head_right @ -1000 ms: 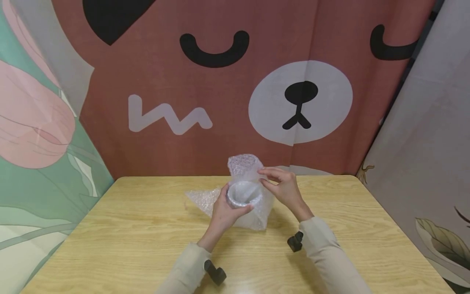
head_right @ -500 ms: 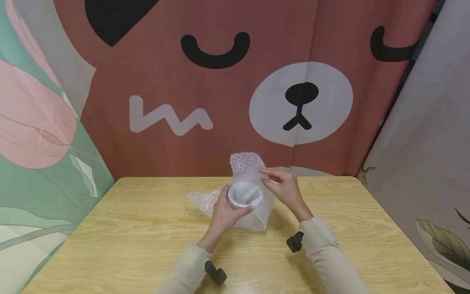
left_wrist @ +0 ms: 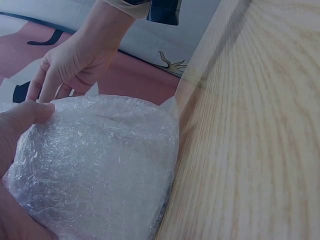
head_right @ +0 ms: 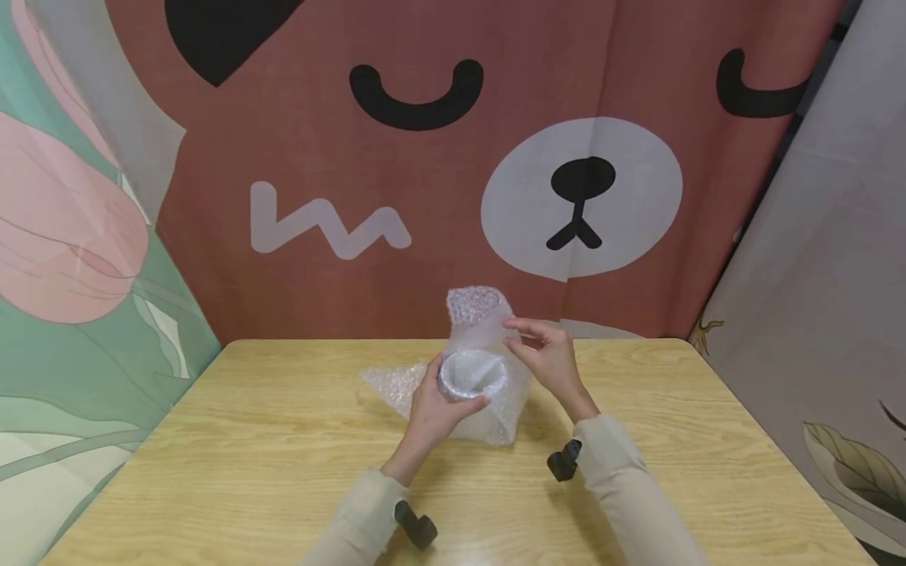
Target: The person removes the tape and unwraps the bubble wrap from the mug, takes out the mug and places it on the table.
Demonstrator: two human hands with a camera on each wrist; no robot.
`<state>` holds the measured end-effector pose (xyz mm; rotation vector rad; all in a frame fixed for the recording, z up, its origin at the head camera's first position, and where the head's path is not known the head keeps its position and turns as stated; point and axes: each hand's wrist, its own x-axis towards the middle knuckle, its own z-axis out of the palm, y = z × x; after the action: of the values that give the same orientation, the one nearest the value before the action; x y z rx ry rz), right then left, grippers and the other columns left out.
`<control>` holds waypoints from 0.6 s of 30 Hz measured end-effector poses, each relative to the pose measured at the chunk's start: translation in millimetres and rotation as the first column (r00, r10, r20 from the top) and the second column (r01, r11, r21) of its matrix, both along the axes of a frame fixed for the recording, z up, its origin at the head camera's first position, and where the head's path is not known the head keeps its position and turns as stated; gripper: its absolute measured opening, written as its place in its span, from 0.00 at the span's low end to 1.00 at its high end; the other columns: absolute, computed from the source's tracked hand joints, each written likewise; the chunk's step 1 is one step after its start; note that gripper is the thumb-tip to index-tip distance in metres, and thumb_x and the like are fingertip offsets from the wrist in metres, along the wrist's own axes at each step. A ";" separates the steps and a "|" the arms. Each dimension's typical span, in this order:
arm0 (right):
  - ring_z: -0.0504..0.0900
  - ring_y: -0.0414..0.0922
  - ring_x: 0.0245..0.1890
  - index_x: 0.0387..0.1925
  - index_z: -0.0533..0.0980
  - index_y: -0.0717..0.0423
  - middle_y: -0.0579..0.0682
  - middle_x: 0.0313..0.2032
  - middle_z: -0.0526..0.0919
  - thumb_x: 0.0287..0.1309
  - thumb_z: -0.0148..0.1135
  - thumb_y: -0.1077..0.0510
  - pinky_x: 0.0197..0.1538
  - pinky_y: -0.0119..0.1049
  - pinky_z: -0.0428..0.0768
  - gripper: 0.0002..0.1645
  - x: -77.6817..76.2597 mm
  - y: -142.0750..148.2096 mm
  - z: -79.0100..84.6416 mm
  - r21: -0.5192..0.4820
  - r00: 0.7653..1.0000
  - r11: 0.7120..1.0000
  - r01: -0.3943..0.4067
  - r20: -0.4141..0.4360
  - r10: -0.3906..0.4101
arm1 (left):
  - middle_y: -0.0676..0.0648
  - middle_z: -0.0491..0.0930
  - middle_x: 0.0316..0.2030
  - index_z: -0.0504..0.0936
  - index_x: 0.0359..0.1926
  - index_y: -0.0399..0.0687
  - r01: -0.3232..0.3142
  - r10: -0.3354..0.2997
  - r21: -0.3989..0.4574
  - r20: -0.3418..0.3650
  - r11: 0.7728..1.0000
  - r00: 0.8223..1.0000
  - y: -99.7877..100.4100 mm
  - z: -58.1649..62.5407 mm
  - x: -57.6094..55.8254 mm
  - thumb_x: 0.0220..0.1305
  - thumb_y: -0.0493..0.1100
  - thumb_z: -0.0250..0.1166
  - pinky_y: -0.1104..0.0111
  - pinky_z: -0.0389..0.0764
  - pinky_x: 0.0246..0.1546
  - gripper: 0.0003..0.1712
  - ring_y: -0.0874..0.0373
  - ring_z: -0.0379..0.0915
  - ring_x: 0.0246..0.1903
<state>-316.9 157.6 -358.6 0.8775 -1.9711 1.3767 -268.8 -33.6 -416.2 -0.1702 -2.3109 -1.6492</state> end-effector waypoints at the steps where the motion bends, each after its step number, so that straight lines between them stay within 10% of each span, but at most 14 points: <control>1: 0.84 0.53 0.41 0.39 0.81 0.73 0.65 0.40 0.84 0.48 0.66 0.79 0.43 0.39 0.82 0.13 -0.2 0.0 -0.1 -0.006 1.000 1.000 -0.002 0.008 0.002 | 0.37 0.68 0.64 0.59 0.71 0.39 0.000 0.000 0.000 -0.001 1.000 1.000 -0.1 0.1 -0.1 0.41 0.56 0.80 0.47 0.68 0.58 0.61 0.41 0.65 0.60; 18: 0.81 0.59 0.45 0.44 0.79 0.75 0.68 0.45 0.81 0.52 0.65 0.77 0.43 0.34 0.81 0.15 -4.5 1.9 -6.7 -0.048 0.989 0.998 -0.033 0.142 0.040 | 0.37 0.68 0.64 0.59 0.72 0.39 0.005 -0.005 0.001 -0.003 1.000 1.000 0.0 0.7 -0.1 0.41 0.55 0.81 0.47 0.68 0.57 0.61 0.41 0.65 0.60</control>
<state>-321.5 159.5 -365.4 0.8181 -2.0301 1.5376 -268.9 -33.6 -415.5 -0.1780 -2.3098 -1.6514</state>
